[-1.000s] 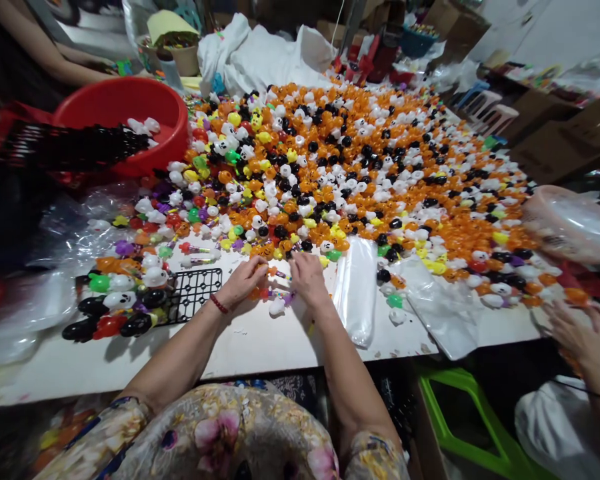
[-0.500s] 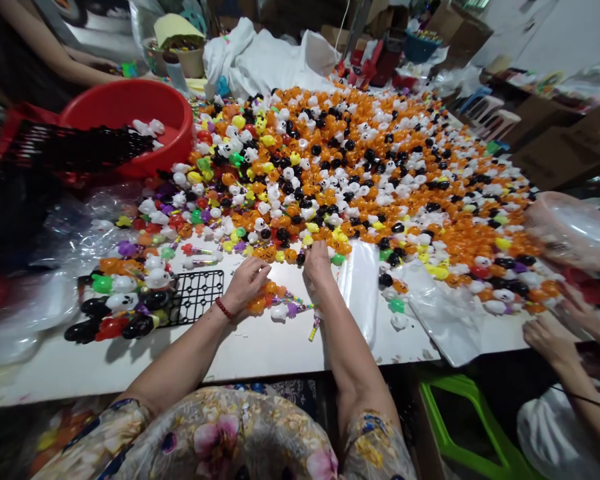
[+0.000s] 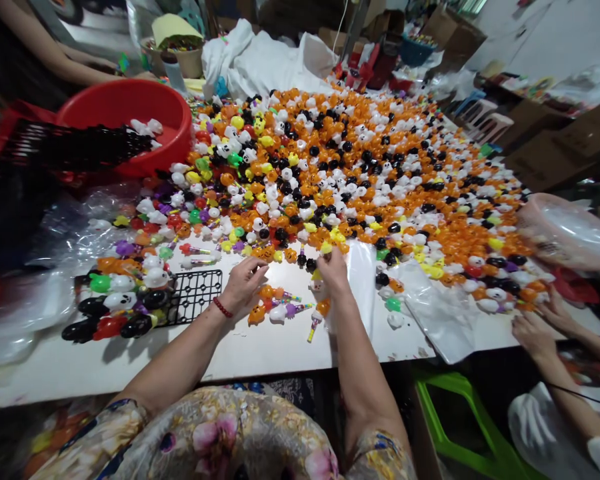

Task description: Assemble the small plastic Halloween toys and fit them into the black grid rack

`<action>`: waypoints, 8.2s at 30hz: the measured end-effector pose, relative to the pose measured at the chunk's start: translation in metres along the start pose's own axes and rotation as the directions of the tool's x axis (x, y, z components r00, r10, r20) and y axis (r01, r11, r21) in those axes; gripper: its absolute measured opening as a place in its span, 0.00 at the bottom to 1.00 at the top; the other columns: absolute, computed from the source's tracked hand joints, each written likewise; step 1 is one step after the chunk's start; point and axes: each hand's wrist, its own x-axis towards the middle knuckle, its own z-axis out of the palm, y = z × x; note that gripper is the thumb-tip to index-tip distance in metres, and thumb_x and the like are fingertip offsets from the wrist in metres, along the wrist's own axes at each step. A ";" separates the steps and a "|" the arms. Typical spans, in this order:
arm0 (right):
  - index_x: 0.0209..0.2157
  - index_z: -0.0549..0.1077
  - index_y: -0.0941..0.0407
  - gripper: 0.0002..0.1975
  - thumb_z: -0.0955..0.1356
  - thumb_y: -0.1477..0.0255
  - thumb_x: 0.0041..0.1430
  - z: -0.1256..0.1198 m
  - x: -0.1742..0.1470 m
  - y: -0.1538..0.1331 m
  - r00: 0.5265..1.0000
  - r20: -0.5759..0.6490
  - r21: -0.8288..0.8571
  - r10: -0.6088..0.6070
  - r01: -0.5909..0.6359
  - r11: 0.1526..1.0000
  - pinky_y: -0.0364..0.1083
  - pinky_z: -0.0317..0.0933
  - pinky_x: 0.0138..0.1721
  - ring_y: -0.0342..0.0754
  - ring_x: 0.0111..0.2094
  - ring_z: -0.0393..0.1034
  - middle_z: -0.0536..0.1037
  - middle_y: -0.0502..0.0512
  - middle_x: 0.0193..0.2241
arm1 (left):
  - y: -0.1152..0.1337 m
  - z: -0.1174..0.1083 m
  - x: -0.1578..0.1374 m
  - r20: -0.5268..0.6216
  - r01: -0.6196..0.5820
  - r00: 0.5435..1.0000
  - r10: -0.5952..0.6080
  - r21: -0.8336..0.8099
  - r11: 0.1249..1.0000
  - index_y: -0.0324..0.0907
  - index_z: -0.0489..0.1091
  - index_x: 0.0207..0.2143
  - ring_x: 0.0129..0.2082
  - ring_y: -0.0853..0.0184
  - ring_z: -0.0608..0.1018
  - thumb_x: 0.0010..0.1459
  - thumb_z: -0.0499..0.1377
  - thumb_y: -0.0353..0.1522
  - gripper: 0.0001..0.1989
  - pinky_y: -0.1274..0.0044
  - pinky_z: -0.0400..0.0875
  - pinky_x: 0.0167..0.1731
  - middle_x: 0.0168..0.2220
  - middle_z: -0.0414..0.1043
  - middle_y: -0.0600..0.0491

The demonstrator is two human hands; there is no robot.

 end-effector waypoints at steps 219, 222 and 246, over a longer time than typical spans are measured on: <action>0.32 0.71 0.53 0.21 0.76 0.56 0.40 0.035 -0.053 -0.083 0.885 0.457 0.696 0.092 -0.420 0.583 0.45 0.71 0.36 0.42 0.29 0.72 0.74 0.47 0.29 | 0.028 -0.008 -0.001 0.306 0.464 0.883 -0.355 -0.675 0.574 0.43 0.64 0.33 0.20 0.75 0.60 0.52 0.60 0.42 0.14 0.81 0.54 0.21 0.22 0.61 0.61; 0.31 0.72 0.54 0.21 0.78 0.57 0.38 0.033 -0.058 -0.083 0.884 0.456 0.683 0.105 -0.423 0.596 0.44 0.70 0.34 0.42 0.27 0.70 0.74 0.46 0.28 | 0.030 -0.007 -0.003 0.336 0.472 0.881 -0.334 -0.665 0.578 0.43 0.63 0.32 0.20 0.74 0.59 0.52 0.60 0.44 0.15 0.81 0.53 0.20 0.22 0.59 0.61; 0.27 0.74 0.54 0.20 0.78 0.57 0.38 0.017 -0.065 -0.083 0.862 0.505 0.580 0.048 -0.379 0.721 0.43 0.63 0.31 0.42 0.25 0.67 0.74 0.45 0.23 | 0.026 -0.007 -0.002 0.242 0.347 0.934 -0.265 -0.427 0.835 0.43 0.60 0.26 0.25 0.72 0.61 0.56 0.54 0.44 0.15 0.79 0.57 0.26 0.23 0.57 0.60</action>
